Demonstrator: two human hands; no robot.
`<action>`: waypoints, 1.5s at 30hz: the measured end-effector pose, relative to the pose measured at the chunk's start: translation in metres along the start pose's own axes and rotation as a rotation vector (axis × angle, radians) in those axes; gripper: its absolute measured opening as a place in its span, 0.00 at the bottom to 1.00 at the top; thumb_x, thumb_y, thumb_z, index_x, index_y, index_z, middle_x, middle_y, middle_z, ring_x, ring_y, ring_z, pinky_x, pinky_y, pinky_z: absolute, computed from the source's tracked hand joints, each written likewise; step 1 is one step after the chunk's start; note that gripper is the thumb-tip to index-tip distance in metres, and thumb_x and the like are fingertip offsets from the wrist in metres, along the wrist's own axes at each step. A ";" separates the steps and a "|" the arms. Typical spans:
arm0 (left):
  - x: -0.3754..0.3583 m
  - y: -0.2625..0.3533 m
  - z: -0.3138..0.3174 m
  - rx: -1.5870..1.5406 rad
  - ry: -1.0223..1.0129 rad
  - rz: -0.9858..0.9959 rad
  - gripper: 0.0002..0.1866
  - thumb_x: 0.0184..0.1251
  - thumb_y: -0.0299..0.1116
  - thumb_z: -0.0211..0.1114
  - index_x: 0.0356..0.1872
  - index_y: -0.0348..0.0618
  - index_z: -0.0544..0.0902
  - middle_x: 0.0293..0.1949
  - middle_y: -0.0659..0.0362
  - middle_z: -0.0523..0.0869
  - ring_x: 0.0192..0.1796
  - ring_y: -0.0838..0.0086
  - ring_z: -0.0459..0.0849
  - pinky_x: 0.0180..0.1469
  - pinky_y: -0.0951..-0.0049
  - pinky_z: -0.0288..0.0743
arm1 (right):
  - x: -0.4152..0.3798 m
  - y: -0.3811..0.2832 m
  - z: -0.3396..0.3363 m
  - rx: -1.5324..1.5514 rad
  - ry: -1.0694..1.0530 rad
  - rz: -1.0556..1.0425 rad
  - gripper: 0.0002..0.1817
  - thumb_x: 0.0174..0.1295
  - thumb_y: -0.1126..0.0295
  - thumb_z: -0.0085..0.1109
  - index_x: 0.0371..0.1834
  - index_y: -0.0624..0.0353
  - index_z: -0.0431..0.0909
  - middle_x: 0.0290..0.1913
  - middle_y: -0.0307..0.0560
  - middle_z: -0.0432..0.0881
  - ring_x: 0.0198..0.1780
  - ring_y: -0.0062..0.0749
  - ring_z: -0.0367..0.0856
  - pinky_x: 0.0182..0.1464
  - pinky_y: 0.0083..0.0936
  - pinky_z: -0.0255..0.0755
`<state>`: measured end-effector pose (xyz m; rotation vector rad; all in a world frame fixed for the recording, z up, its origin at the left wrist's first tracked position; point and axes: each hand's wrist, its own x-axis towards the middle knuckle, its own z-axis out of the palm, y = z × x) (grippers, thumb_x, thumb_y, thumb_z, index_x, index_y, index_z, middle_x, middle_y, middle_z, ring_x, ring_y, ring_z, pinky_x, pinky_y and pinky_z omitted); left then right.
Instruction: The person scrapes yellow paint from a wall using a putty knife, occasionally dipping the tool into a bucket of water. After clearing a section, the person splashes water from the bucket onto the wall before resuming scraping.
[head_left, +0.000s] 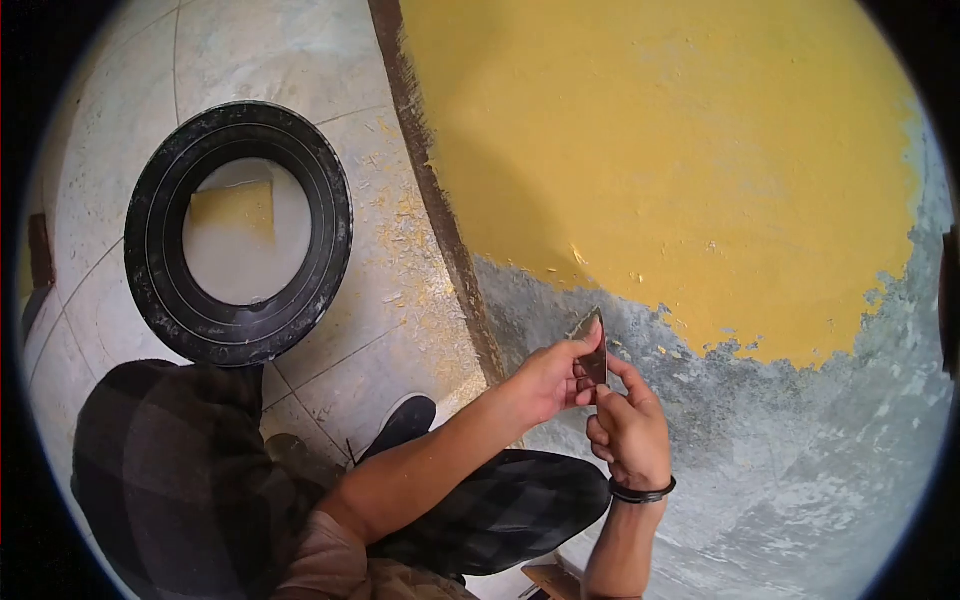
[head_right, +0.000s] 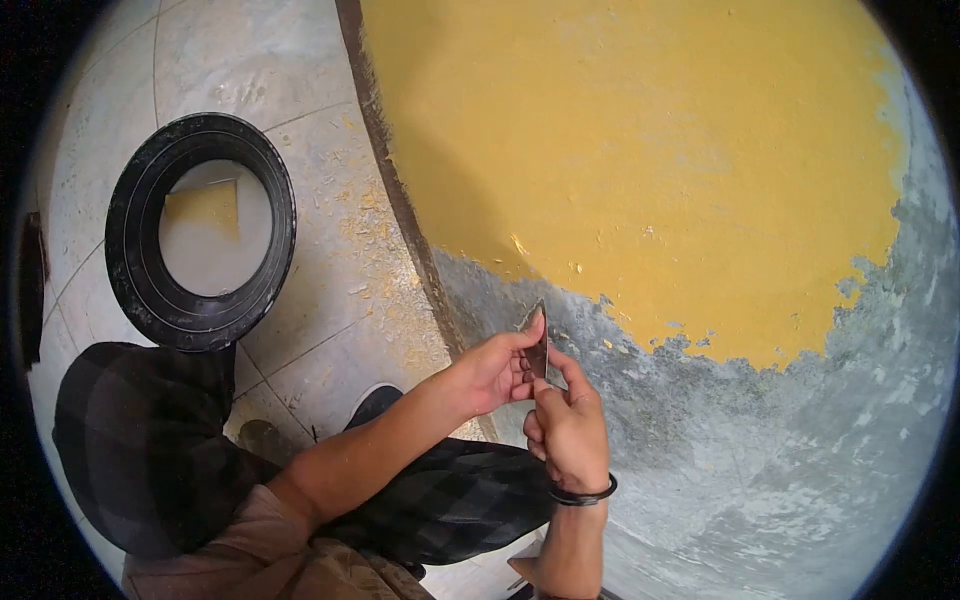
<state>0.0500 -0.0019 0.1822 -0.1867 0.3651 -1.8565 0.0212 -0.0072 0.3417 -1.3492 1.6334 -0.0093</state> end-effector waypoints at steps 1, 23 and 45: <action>0.000 0.005 0.000 -0.012 0.046 -0.013 0.21 0.66 0.55 0.58 0.31 0.46 0.80 0.22 0.65 0.80 0.23 0.77 0.77 0.27 0.77 0.69 | 0.002 -0.004 0.000 -0.013 -0.014 0.029 0.21 0.63 0.77 0.47 0.61 0.56 0.66 0.31 0.41 0.76 0.14 0.15 0.63 0.11 0.16 0.51; 0.006 -0.017 0.027 -0.006 0.010 0.002 0.17 0.67 0.51 0.59 0.34 0.46 0.78 0.27 0.62 0.78 0.32 0.73 0.81 0.34 0.71 0.76 | -0.012 -0.009 -0.022 -0.419 0.126 -0.198 0.15 0.64 0.76 0.50 0.54 0.61 0.73 0.24 0.40 0.77 0.13 0.14 0.65 0.14 0.18 0.55; 0.020 0.025 -0.072 0.008 0.095 0.025 0.25 0.65 0.58 0.56 0.45 0.45 0.75 0.38 0.54 0.84 0.42 0.63 0.84 0.47 0.56 0.76 | 0.092 0.057 0.020 -0.651 0.160 -0.548 0.17 0.59 0.66 0.56 0.48 0.64 0.77 0.43 0.63 0.83 0.48 0.53 0.82 0.49 0.37 0.75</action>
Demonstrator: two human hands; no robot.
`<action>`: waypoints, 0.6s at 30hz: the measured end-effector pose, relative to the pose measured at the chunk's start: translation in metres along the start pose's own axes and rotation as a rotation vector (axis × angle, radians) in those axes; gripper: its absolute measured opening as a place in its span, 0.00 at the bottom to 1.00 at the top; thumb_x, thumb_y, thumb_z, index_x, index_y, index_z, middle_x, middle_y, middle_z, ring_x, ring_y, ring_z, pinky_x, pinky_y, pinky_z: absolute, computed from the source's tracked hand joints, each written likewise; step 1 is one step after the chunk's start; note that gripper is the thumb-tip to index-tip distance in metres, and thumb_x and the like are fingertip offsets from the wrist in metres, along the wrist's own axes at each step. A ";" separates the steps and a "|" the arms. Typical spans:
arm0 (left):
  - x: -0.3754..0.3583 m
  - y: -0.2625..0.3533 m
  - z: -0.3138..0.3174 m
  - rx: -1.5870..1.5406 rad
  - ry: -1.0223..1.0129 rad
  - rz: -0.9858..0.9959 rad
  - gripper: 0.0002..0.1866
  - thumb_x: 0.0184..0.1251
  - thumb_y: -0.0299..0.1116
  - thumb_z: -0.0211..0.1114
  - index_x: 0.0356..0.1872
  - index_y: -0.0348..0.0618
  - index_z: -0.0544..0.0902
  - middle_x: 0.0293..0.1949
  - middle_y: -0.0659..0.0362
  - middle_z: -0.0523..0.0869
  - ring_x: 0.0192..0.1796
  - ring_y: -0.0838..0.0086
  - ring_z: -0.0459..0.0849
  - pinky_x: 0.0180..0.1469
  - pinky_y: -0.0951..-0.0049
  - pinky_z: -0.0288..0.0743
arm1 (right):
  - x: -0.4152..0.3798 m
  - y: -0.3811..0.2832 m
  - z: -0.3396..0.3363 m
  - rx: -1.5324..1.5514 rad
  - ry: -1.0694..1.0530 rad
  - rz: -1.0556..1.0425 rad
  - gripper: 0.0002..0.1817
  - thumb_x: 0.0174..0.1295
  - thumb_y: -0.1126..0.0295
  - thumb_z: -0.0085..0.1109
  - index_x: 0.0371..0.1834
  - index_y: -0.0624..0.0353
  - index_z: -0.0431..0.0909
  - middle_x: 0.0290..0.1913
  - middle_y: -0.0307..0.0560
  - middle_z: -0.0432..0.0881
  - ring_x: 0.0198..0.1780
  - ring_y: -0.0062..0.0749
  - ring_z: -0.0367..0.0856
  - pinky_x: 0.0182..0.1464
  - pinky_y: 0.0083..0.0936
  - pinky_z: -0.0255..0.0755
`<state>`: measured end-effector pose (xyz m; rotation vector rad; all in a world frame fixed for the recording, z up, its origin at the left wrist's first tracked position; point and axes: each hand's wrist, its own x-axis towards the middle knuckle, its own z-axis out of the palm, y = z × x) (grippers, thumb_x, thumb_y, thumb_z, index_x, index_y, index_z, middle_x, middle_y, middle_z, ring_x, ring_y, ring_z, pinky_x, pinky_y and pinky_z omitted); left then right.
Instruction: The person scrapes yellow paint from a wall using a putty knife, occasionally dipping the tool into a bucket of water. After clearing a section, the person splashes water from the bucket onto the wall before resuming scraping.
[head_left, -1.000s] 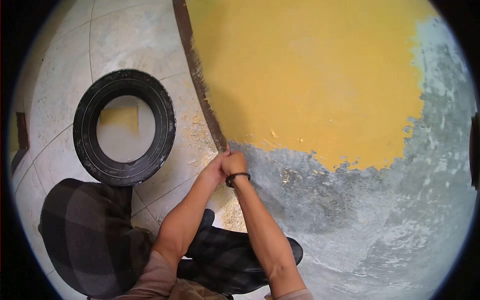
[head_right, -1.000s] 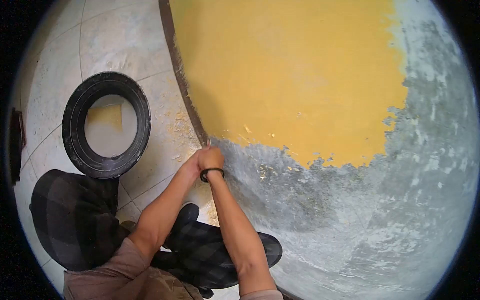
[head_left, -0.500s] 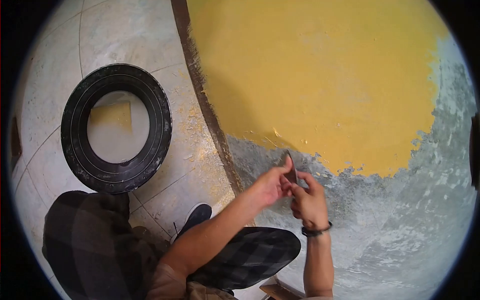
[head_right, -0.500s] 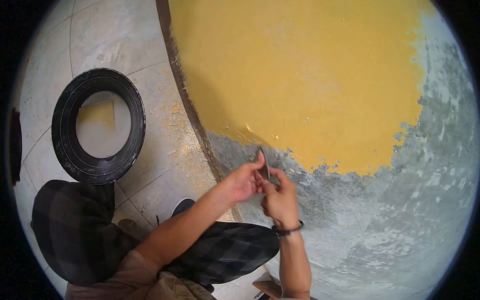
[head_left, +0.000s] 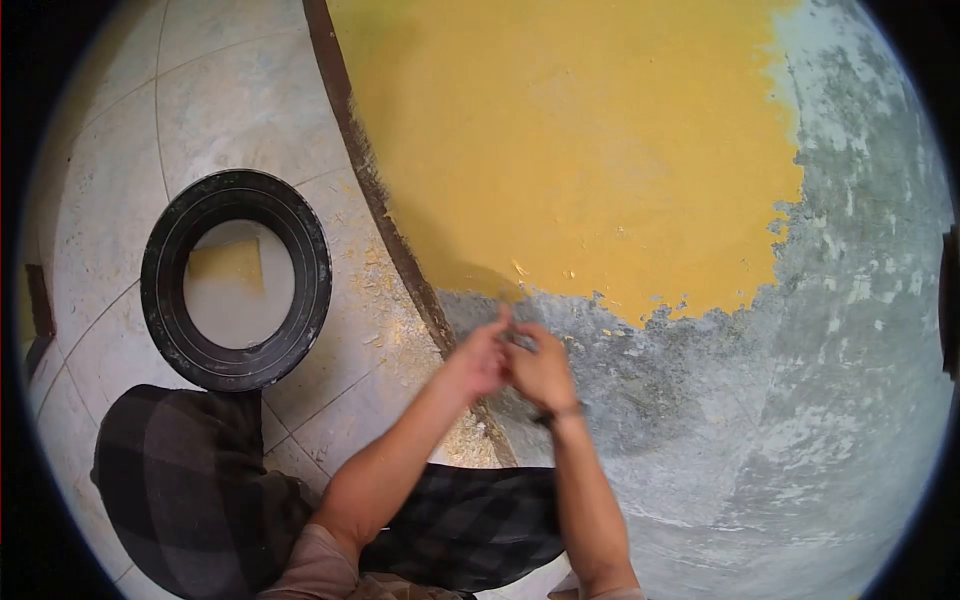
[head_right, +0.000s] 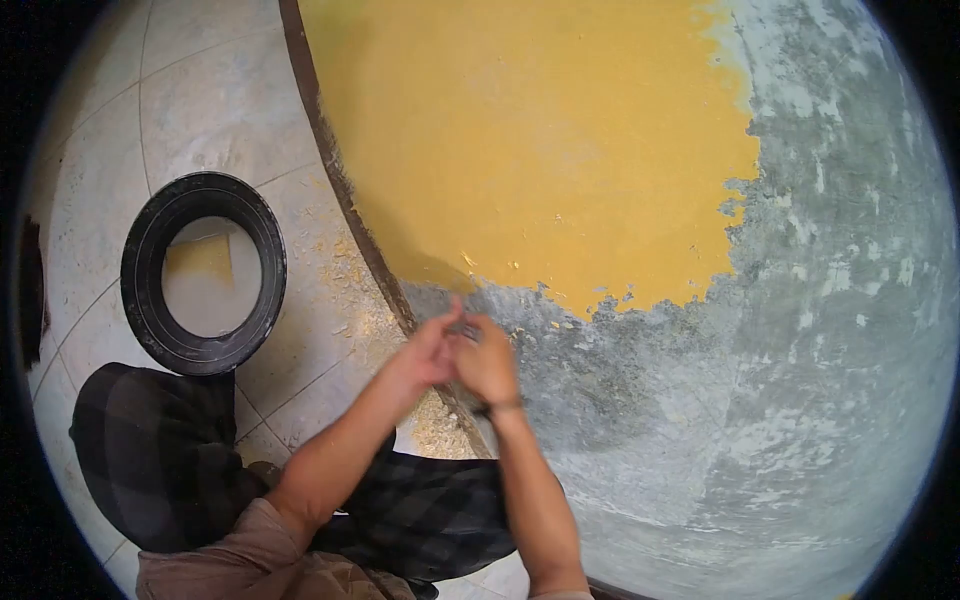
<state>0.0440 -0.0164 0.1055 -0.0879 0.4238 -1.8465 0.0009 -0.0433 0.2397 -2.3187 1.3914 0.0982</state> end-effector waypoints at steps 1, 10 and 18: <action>-0.020 -0.016 0.051 0.018 0.126 0.027 0.21 0.65 0.55 0.58 0.40 0.46 0.76 0.30 0.56 0.83 0.35 0.65 0.83 0.41 0.61 0.76 | -0.028 -0.028 -0.039 0.191 -0.035 0.153 0.14 0.61 0.73 0.54 0.49 0.65 0.75 0.37 0.56 0.84 0.31 0.35 0.84 0.31 0.28 0.76; -0.017 -0.027 0.078 -0.009 0.012 -0.041 0.20 0.59 0.56 0.65 0.33 0.49 0.75 0.22 0.65 0.77 0.24 0.75 0.78 0.28 0.72 0.73 | -0.046 -0.054 -0.063 0.361 0.015 0.379 0.15 0.63 0.75 0.53 0.54 0.57 0.71 0.21 0.38 0.75 0.10 0.14 0.62 0.10 0.17 0.46; 0.001 0.062 -0.034 -0.079 0.139 0.160 0.27 0.62 0.58 0.61 0.47 0.44 0.75 0.35 0.57 0.82 0.37 0.70 0.84 0.42 0.64 0.80 | 0.060 -0.024 0.078 -0.040 0.008 0.227 0.20 0.49 0.67 0.60 0.46 0.62 0.80 0.40 0.66 0.82 0.46 0.57 0.81 0.49 0.38 0.74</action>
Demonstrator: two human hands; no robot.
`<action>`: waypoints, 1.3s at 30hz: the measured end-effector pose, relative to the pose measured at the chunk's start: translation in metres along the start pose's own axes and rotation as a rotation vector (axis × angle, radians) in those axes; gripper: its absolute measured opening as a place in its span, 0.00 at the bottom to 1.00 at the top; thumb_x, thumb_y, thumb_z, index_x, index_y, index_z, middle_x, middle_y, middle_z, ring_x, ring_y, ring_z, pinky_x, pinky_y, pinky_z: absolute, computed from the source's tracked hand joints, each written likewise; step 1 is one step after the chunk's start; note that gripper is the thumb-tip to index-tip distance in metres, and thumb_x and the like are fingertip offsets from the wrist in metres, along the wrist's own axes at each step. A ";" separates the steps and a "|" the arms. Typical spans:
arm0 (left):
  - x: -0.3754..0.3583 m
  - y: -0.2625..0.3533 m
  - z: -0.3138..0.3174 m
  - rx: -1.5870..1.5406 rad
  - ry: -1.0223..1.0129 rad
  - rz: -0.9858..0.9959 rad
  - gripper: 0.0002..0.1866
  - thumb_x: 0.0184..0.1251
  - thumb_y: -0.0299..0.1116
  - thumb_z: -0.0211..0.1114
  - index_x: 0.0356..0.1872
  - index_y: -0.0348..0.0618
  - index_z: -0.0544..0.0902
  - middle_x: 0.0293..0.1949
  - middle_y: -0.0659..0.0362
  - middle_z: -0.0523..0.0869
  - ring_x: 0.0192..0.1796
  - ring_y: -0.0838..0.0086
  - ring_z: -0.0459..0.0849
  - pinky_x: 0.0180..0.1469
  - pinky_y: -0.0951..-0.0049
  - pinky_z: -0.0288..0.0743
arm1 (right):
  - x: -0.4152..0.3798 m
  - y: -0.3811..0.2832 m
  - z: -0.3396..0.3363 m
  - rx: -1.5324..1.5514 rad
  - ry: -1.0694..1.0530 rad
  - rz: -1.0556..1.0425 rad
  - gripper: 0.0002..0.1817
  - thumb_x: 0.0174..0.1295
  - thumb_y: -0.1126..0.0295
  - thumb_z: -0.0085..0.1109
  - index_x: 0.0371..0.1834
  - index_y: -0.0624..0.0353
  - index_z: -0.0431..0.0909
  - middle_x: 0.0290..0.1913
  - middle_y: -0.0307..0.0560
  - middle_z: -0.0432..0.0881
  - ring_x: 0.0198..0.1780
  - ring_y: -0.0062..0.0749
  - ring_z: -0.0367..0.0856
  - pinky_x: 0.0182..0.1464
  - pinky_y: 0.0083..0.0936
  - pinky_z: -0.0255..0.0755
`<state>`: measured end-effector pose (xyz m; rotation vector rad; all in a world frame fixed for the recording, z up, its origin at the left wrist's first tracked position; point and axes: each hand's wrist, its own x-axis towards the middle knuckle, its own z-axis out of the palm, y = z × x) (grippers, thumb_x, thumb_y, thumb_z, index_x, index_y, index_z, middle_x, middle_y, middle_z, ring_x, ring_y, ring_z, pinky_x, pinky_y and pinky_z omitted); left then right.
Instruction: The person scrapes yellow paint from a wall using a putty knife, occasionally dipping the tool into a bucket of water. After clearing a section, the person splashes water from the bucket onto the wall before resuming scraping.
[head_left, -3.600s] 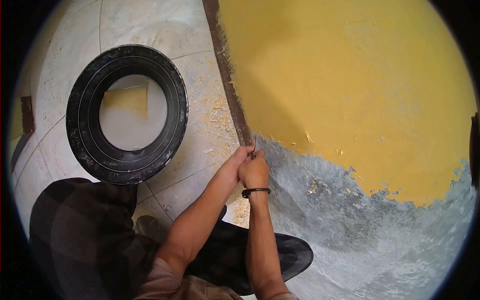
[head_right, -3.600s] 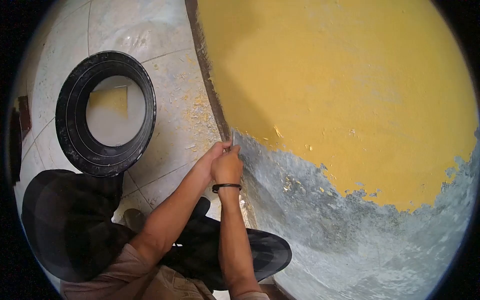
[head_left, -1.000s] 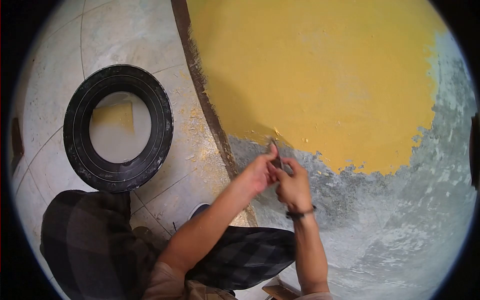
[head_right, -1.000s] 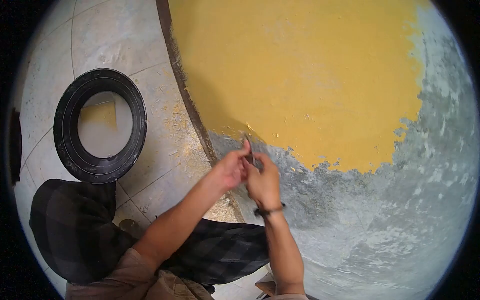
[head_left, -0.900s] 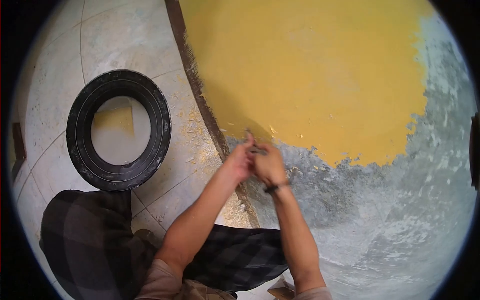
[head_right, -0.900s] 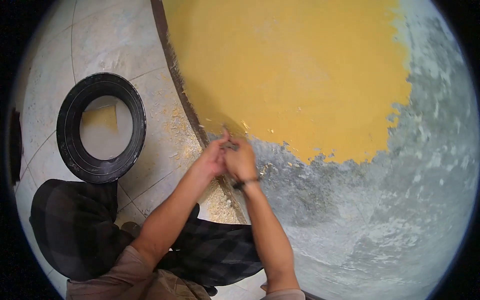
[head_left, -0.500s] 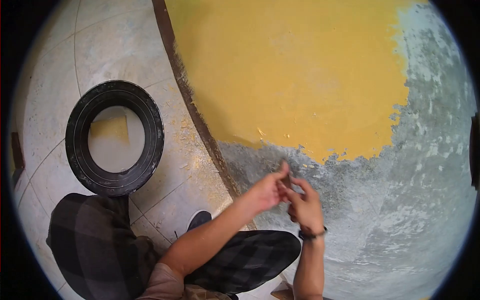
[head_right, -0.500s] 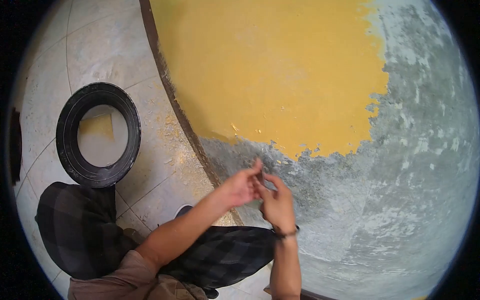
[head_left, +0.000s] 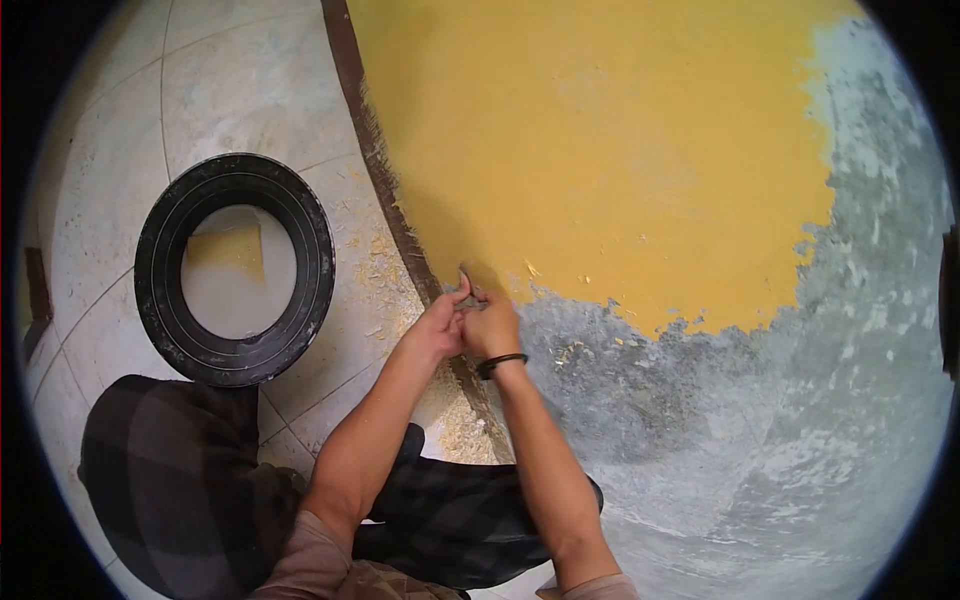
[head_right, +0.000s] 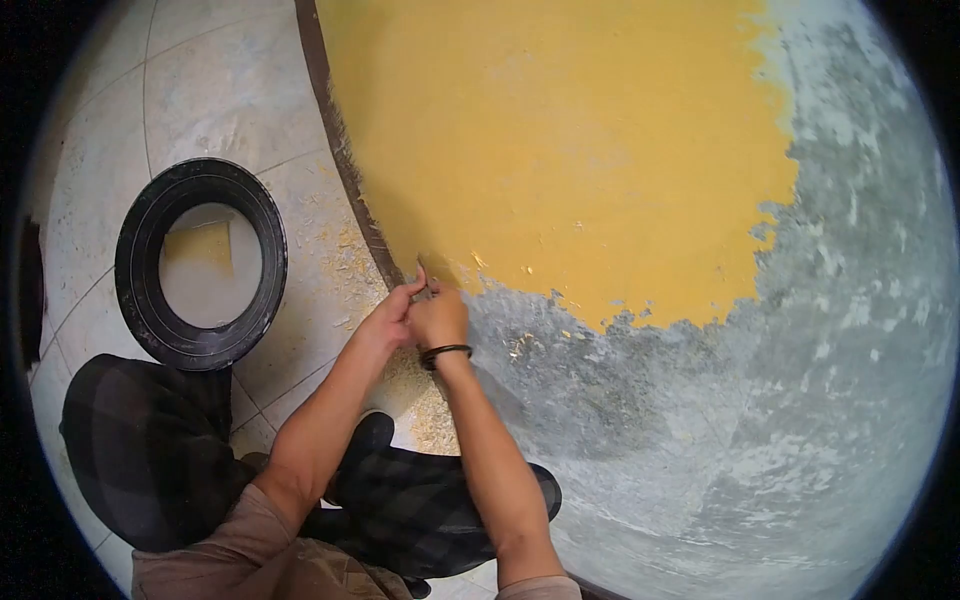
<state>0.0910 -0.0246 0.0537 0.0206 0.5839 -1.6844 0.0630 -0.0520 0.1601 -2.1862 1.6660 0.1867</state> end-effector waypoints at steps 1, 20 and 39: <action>-0.004 0.001 -0.005 0.009 -0.068 -0.036 0.25 0.64 0.57 0.58 0.48 0.44 0.75 0.40 0.51 0.82 0.44 0.63 0.82 0.49 0.58 0.77 | -0.006 0.001 -0.003 0.008 0.004 -0.001 0.20 0.49 0.67 0.60 0.46 0.62 0.80 0.40 0.66 0.82 0.46 0.57 0.81 0.49 0.38 0.74; -0.038 -0.055 0.058 0.071 -0.154 -0.166 0.15 0.67 0.47 0.60 0.31 0.47 0.80 0.28 0.61 0.83 0.29 0.68 0.82 0.36 0.62 0.79 | -0.090 0.014 -0.078 0.540 -0.038 0.096 0.18 0.64 0.76 0.48 0.58 0.56 0.67 0.19 0.35 0.70 0.11 0.15 0.62 0.10 0.17 0.48; -0.036 -0.058 0.053 0.094 -0.077 -0.091 0.16 0.68 0.49 0.56 0.33 0.48 0.79 0.27 0.60 0.83 0.30 0.69 0.82 0.35 0.62 0.77 | -0.088 0.019 -0.072 0.504 -0.034 0.071 0.18 0.64 0.75 0.49 0.58 0.57 0.69 0.19 0.35 0.71 0.12 0.14 0.63 0.12 0.16 0.49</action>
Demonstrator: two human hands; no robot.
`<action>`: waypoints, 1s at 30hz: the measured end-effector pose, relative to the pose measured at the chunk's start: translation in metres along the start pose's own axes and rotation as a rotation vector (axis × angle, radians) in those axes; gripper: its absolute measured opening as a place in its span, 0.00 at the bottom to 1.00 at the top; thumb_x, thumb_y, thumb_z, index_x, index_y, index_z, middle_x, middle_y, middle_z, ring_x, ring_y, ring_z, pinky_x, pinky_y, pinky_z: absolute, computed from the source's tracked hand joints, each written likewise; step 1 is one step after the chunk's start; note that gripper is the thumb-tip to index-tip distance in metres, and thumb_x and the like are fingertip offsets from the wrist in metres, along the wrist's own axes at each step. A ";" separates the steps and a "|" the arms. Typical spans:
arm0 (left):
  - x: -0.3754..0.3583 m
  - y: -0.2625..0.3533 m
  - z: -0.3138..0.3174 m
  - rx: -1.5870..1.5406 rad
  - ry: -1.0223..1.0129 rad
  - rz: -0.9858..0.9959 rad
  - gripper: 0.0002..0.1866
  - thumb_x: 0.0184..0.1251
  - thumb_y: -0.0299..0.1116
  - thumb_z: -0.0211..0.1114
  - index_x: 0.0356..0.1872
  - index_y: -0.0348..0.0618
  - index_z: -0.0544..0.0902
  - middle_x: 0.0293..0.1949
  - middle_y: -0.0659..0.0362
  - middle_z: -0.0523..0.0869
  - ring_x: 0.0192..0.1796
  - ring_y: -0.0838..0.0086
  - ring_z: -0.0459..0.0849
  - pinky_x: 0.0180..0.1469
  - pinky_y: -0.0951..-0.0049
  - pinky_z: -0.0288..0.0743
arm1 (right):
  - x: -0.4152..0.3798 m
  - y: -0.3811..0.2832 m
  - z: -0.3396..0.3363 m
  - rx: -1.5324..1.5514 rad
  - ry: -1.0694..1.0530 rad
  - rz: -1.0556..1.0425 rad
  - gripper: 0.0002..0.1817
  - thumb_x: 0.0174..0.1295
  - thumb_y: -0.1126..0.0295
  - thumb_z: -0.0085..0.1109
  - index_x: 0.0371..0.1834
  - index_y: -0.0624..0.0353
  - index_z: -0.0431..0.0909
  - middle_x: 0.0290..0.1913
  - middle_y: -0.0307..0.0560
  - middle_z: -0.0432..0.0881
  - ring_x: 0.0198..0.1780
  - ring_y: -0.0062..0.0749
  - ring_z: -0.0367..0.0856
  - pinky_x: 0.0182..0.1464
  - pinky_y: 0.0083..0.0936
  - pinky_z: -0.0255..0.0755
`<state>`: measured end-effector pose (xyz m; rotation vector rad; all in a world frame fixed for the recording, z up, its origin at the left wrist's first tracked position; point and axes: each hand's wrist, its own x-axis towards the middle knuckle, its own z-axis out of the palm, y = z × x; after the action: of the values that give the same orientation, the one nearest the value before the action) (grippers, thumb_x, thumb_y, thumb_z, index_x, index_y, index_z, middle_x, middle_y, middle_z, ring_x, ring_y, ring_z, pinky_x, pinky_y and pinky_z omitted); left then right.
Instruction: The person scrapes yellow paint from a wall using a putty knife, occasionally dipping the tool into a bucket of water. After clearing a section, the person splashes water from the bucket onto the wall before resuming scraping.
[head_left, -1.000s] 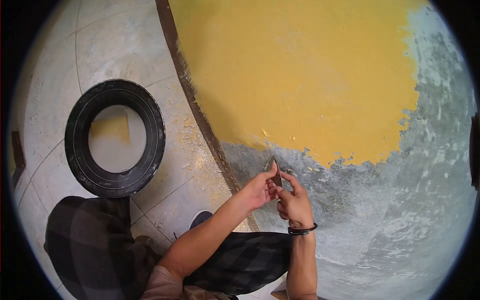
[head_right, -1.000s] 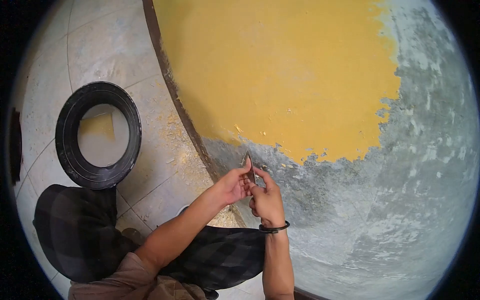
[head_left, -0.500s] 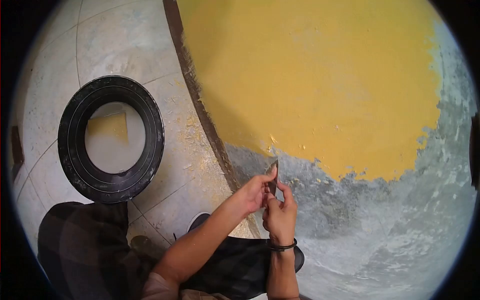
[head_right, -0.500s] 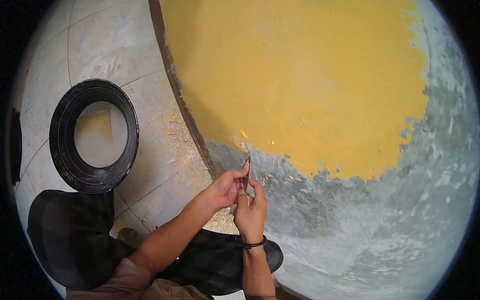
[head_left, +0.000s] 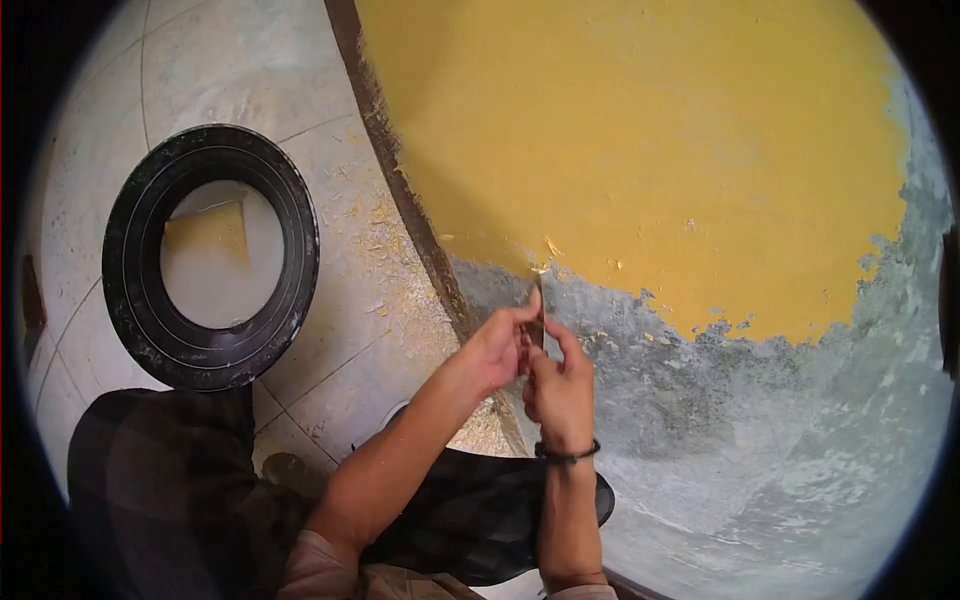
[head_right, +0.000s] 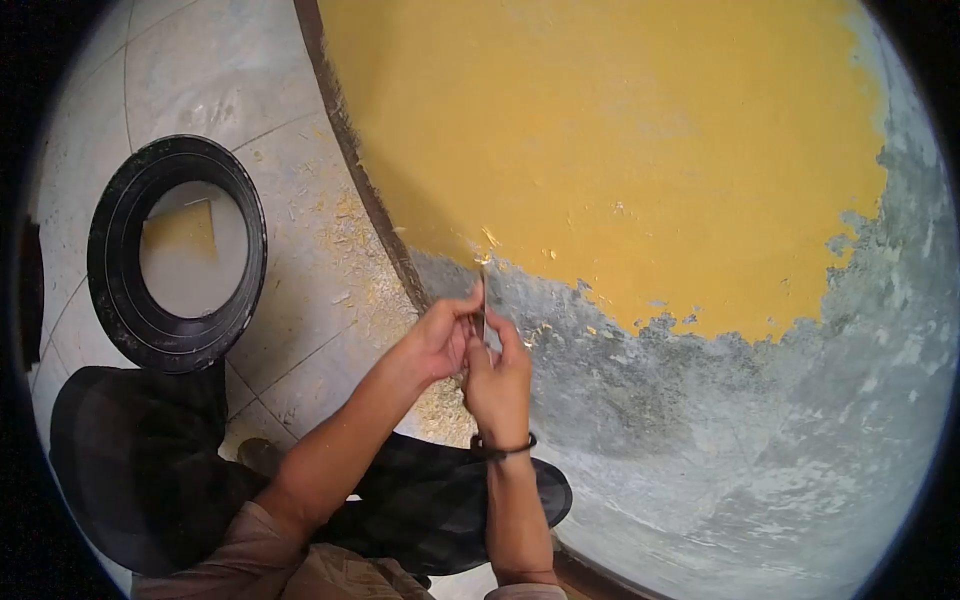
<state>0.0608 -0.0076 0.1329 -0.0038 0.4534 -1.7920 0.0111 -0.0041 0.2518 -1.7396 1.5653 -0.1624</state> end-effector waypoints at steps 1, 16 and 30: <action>-0.005 -0.002 0.003 0.013 -0.024 -0.067 0.17 0.68 0.50 0.56 0.32 0.47 0.79 0.27 0.59 0.82 0.30 0.67 0.83 0.35 0.61 0.78 | -0.009 0.006 -0.001 -0.026 0.038 -0.062 0.18 0.64 0.76 0.49 0.58 0.58 0.69 0.19 0.36 0.72 0.12 0.14 0.63 0.13 0.16 0.50; -0.011 0.016 0.007 0.002 -0.010 -0.017 0.17 0.68 0.51 0.56 0.33 0.47 0.78 0.27 0.60 0.82 0.30 0.67 0.82 0.35 0.63 0.78 | 0.013 0.015 0.013 -0.212 0.112 -0.122 0.16 0.63 0.77 0.49 0.53 0.67 0.72 0.35 0.49 0.82 0.32 0.20 0.77 0.33 0.19 0.71; 0.007 -0.006 -0.005 -0.020 0.036 -0.084 0.15 0.68 0.48 0.58 0.31 0.47 0.78 0.27 0.60 0.80 0.36 0.69 0.82 0.39 0.55 0.78 | 0.000 0.014 0.001 -0.099 0.111 0.002 0.14 0.62 0.78 0.50 0.52 0.66 0.73 0.35 0.49 0.82 0.35 0.22 0.79 0.37 0.22 0.72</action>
<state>0.0517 -0.0114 0.1285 -0.0049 0.5035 -1.8726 0.0013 -0.0028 0.2425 -1.8323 1.6803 -0.1854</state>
